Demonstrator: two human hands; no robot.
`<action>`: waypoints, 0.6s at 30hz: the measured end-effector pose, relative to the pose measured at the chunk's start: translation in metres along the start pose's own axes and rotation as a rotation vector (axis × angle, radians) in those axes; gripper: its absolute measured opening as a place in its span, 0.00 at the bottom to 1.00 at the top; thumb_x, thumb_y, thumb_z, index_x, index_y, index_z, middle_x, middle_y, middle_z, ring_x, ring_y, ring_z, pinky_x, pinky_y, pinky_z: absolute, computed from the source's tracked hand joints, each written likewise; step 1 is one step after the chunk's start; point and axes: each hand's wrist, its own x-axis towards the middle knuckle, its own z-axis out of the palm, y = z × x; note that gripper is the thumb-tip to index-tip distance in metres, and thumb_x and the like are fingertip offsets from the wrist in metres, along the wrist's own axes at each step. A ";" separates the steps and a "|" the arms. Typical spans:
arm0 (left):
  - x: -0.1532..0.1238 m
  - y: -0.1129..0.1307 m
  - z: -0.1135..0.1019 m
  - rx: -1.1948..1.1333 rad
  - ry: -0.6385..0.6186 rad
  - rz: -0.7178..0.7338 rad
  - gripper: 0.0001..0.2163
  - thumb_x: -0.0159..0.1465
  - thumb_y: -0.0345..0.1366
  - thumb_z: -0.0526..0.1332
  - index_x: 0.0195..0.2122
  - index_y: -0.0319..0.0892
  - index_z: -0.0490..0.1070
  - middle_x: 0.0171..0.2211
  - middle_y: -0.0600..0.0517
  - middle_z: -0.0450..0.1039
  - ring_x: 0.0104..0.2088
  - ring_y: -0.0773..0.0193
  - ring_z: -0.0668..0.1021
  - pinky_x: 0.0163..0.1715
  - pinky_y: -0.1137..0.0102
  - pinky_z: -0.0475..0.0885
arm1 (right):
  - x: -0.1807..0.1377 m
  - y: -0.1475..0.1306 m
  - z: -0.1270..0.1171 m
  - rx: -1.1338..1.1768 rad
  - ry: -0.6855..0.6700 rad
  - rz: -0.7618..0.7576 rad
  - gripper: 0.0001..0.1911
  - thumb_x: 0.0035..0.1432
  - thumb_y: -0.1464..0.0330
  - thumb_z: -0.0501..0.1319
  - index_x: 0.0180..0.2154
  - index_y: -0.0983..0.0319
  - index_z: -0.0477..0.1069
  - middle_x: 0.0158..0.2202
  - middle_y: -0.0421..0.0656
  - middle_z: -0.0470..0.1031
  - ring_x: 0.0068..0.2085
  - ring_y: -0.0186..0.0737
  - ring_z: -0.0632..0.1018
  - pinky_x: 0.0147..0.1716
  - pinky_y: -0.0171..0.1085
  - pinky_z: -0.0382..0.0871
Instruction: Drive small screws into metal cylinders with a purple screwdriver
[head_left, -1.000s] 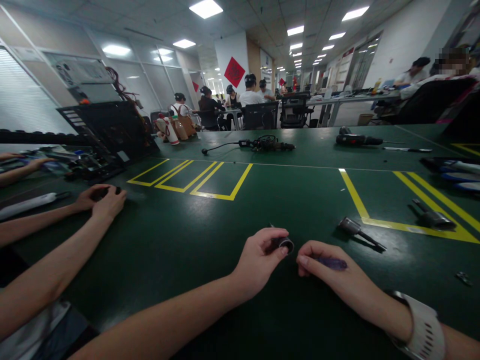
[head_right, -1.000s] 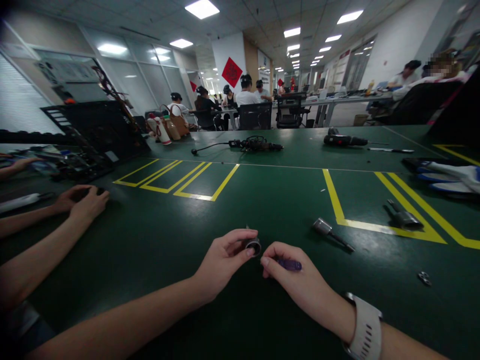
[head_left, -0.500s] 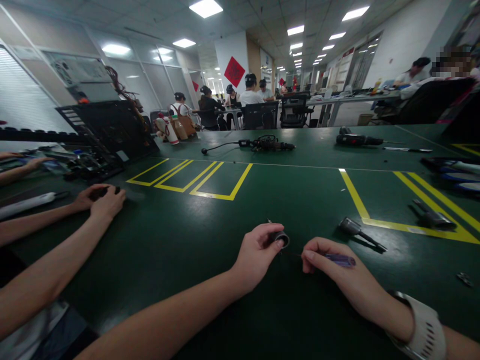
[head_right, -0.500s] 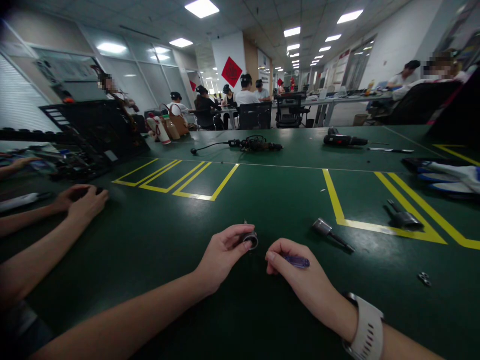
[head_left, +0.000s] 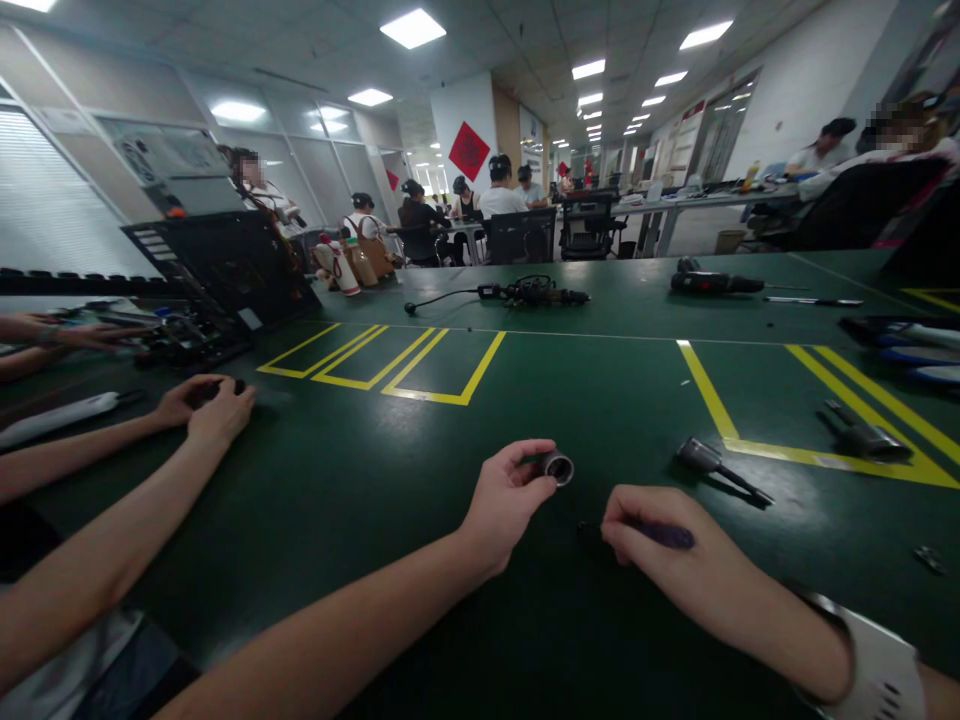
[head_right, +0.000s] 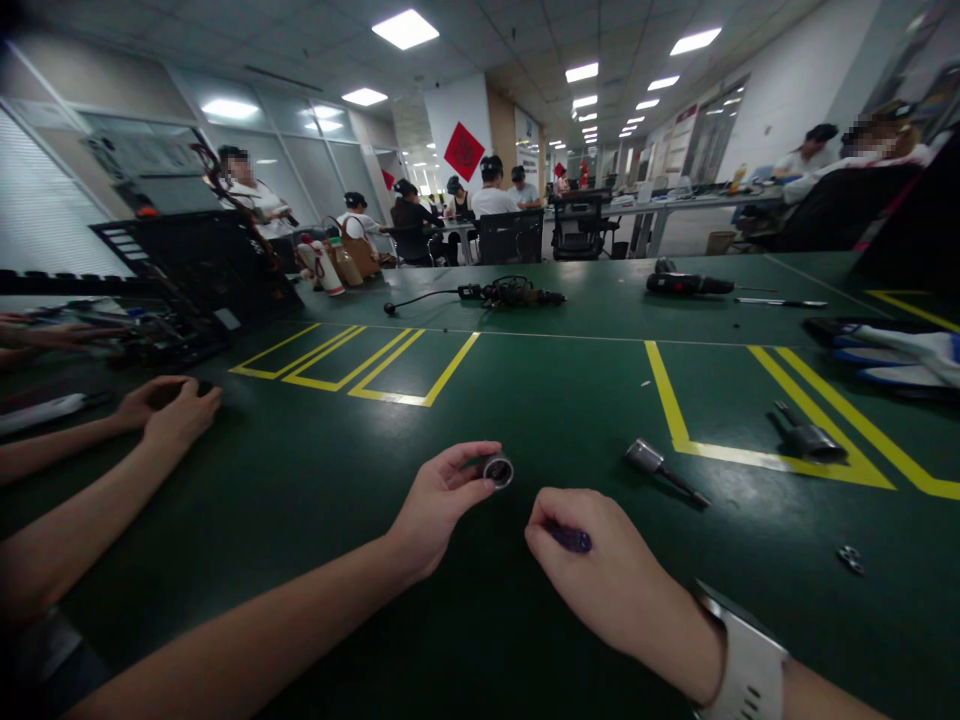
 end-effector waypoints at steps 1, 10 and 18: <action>0.002 0.001 0.000 0.001 -0.001 0.002 0.16 0.51 0.21 0.63 0.41 0.38 0.72 0.37 0.48 0.77 0.40 0.62 0.77 0.46 0.63 0.70 | 0.001 -0.001 -0.001 -0.011 0.004 0.004 0.11 0.54 0.69 0.56 0.20 0.60 0.67 0.21 0.37 0.69 0.25 0.37 0.70 0.25 0.35 0.60; 0.025 0.007 0.013 -0.070 0.013 0.043 0.12 0.51 0.22 0.62 0.38 0.36 0.74 0.35 0.48 0.76 0.38 0.61 0.77 0.44 0.62 0.72 | -0.003 0.013 0.001 0.065 0.103 -0.023 0.14 0.57 0.64 0.52 0.22 0.60 0.66 0.22 0.39 0.69 0.26 0.38 0.71 0.26 0.36 0.63; 0.030 -0.003 0.014 -0.123 -0.060 0.069 0.12 0.53 0.25 0.63 0.40 0.38 0.75 0.37 0.48 0.77 0.38 0.61 0.78 0.44 0.63 0.73 | -0.018 0.020 -0.001 0.095 0.286 -0.342 0.13 0.64 0.65 0.50 0.30 0.59 0.67 0.29 0.42 0.70 0.30 0.39 0.72 0.29 0.37 0.65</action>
